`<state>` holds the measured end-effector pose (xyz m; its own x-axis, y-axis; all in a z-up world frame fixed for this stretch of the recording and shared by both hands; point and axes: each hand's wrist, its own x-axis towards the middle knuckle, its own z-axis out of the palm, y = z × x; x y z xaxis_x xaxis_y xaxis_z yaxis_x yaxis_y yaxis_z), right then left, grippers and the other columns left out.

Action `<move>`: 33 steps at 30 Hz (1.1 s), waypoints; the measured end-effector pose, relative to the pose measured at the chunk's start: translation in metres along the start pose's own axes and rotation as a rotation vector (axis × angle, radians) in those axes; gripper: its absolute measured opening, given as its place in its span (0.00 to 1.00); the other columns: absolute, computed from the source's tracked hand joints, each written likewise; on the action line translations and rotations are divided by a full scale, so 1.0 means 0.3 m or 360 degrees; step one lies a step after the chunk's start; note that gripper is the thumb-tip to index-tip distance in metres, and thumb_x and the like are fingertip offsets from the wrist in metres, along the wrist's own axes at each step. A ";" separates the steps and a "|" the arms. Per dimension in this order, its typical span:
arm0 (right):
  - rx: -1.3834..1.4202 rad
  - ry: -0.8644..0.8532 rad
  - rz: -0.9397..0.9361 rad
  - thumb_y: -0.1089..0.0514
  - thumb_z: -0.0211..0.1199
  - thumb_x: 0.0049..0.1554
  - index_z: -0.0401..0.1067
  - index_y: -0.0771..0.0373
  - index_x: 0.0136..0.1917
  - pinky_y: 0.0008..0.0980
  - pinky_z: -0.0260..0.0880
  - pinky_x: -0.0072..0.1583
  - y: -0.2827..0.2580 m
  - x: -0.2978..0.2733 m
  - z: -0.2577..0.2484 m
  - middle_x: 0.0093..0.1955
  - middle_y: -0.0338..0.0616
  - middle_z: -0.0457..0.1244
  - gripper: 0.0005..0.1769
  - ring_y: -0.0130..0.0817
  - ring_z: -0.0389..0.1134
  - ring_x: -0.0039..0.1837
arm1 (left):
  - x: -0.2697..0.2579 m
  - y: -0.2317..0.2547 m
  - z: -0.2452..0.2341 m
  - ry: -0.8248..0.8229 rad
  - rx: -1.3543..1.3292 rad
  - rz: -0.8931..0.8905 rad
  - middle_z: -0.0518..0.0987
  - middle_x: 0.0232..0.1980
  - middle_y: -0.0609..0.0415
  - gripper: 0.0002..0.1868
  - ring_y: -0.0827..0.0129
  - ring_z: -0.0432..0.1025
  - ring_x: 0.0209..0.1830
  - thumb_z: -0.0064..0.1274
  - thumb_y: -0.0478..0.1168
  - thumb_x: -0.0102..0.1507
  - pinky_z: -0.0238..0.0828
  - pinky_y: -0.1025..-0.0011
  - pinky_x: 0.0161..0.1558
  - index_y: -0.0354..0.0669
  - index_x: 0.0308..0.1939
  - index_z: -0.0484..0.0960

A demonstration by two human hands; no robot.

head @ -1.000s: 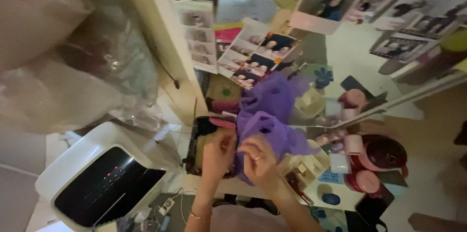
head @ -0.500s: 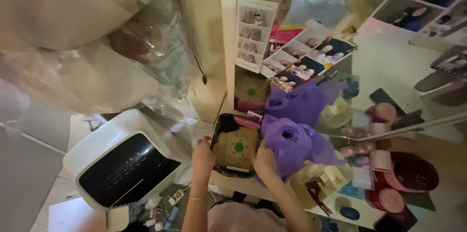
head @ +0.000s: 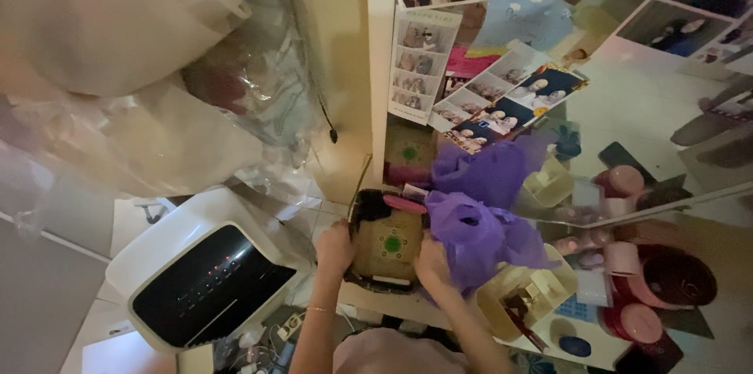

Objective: Organizing various makeup and skincare products into containers and plastic bags at a vanity.

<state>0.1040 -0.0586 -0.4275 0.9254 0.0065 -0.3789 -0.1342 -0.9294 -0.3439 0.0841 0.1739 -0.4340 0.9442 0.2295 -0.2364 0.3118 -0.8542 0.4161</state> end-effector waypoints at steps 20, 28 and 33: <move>0.0605 0.0021 -0.0238 0.61 0.62 0.55 0.69 0.71 0.63 0.49 0.71 0.42 -0.075 -0.352 -0.457 0.37 0.68 0.68 0.22 0.61 0.72 0.39 | -0.341 0.148 -0.510 0.0047 -0.0216 0.0056 0.84 0.25 0.45 0.19 0.51 0.80 0.27 0.60 0.53 0.54 0.78 0.57 0.34 0.45 0.41 0.86; 0.0624 0.0306 -0.0162 0.61 0.65 0.54 0.74 0.65 0.63 0.38 0.60 0.32 0.002 -0.561 -0.696 0.24 0.49 0.63 0.23 0.38 0.63 0.26 | -0.434 0.350 -0.691 -0.0019 -0.0298 0.0243 0.84 0.21 0.53 0.18 0.55 0.80 0.23 0.65 0.52 0.50 0.77 0.58 0.30 0.50 0.41 0.87; 0.0876 0.0468 -0.0028 0.64 0.64 0.51 0.71 0.67 0.64 0.33 0.65 0.30 0.138 -0.669 -0.752 0.23 0.45 0.66 0.26 0.29 0.66 0.25 | -0.451 0.534 -0.746 -0.0123 -0.0356 0.0352 0.84 0.20 0.53 0.18 0.58 0.81 0.22 0.68 0.53 0.50 0.78 0.61 0.31 0.51 0.40 0.88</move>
<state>-0.0074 -0.1815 -0.1718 0.9775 -0.1545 -0.1434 -0.2083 -0.6033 -0.7698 0.0300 0.1105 -0.1388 0.9834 0.0061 -0.1811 0.1236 -0.7537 0.6455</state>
